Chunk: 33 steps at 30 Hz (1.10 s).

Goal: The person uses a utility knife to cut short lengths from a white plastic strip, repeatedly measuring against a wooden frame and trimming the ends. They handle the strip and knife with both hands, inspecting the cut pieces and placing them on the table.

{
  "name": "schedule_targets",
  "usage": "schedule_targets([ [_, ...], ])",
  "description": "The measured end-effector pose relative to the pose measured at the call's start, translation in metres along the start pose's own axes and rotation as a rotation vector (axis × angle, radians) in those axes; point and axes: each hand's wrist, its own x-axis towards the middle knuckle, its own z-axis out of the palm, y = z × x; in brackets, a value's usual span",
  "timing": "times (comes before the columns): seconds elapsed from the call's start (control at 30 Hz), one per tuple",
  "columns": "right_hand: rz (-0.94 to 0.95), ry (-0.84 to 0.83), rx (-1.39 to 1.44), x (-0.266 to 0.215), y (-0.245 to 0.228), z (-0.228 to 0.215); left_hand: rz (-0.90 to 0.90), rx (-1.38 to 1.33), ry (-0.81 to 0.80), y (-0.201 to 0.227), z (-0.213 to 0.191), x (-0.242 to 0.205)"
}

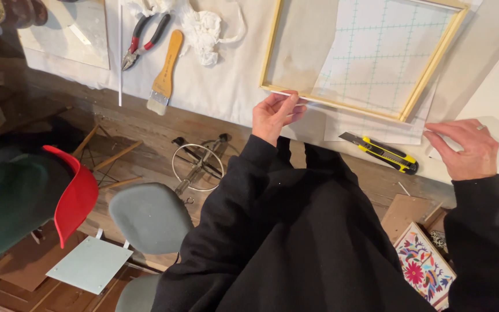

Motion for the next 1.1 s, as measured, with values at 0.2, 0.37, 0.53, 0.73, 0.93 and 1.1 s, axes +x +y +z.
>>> schedule_targets([
  [0.2, -0.03, 0.018, -0.004, -0.001, 0.003, 0.001, -0.039, 0.053, 0.044, 0.009, 0.001, 0.003],
  [0.37, -0.03, 0.021, -0.028, -0.001, 0.004, 0.005, -0.015, 0.285, 0.169, 0.009, -0.009, -0.011],
  [0.53, -0.054, 0.017, -0.06, 0.01, -0.009, 0.004, 0.334, 0.904, 0.265, 0.013, -0.013, -0.024],
  [0.73, -0.09, 0.021, -0.096, 0.022, -0.025, -0.001, 0.566, 1.388, 0.202, 0.037, -0.025, -0.013],
  [0.93, -0.12, 0.038, -0.105, 0.027, -0.024, 0.001, 0.723, 1.457, 0.101, 0.062, -0.038, 0.003],
  [1.1, -0.11, 0.052, -0.1, 0.03, -0.028, 0.002, 0.759, 1.575, 0.006, 0.066, -0.04, 0.016],
])
